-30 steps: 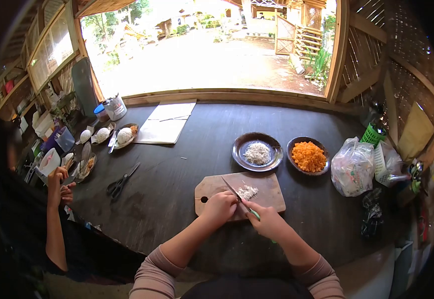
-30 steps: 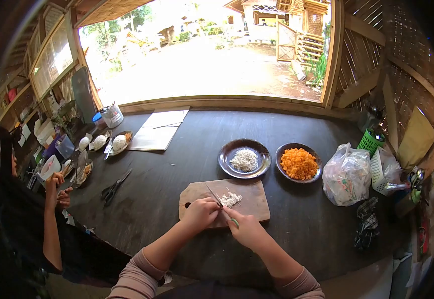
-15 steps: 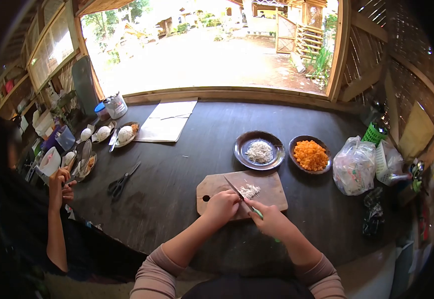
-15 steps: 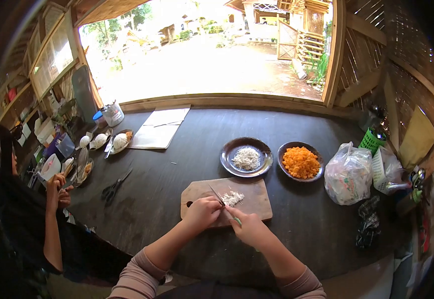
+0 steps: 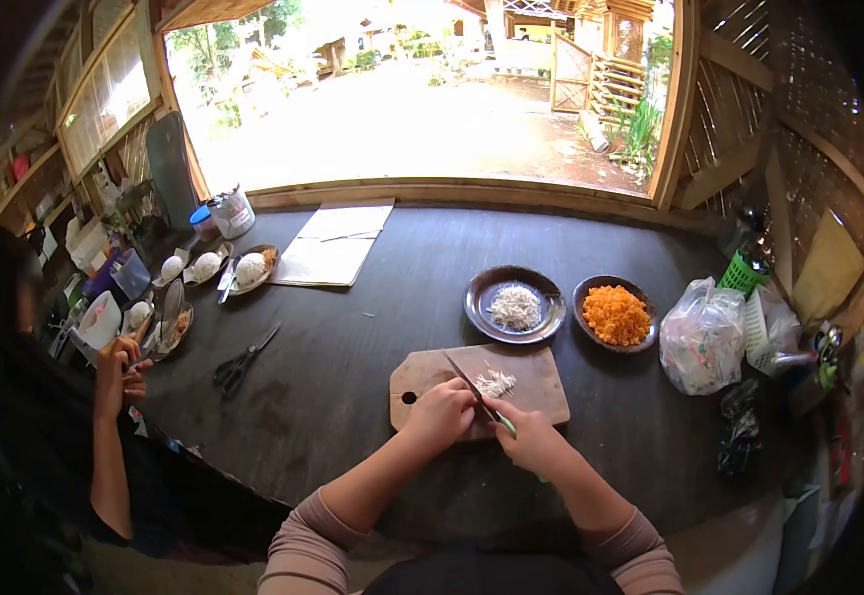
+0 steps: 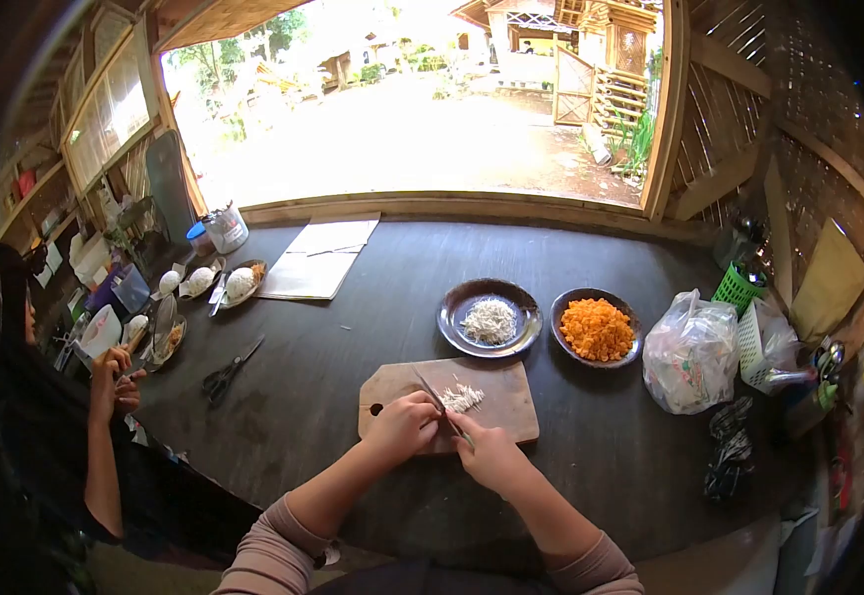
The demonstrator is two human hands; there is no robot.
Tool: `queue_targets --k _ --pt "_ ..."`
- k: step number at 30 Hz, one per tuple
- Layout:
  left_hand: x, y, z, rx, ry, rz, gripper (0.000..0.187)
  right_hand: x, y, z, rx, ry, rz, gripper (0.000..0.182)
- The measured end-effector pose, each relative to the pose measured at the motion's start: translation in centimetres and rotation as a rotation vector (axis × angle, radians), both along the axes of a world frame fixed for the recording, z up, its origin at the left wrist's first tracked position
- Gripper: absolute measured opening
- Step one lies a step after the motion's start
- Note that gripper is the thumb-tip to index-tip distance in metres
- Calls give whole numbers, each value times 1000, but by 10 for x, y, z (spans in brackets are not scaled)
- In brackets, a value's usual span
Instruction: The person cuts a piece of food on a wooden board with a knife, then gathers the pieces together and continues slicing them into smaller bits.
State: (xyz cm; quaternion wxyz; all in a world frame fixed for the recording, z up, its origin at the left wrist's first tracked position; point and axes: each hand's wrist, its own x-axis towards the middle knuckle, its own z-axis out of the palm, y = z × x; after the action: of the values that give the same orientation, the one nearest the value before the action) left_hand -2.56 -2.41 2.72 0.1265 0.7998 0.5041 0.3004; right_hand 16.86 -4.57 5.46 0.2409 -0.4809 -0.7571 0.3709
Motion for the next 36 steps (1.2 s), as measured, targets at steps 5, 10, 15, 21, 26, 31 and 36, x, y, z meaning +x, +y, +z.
queue_targets --k 5,10,15,21,26,31,36 --pt "-1 1 -3 -19 -7 -1 15 2 -3 1 -14 43 0 41" --pt "-1 2 -4 -23 -11 2 14 3 -6 8 -36 36 1 41" --pt "-1 2 -2 -44 -3 -7 15 3 -5 10 -55 -8 3 41" --pt "-2 4 -3 -39 4 -9 15 0 1 -16 127 91 31 40" --pt "0 2 -2 -37 13 19 15 -4 3 -17 91 10 26 43" --pt "-3 4 -6 2 -19 -11 14 -1 4 -14 136 -18 34 42" --pt "-3 2 -1 -5 -40 -18 14 3 1 -10 14 49 4 41"
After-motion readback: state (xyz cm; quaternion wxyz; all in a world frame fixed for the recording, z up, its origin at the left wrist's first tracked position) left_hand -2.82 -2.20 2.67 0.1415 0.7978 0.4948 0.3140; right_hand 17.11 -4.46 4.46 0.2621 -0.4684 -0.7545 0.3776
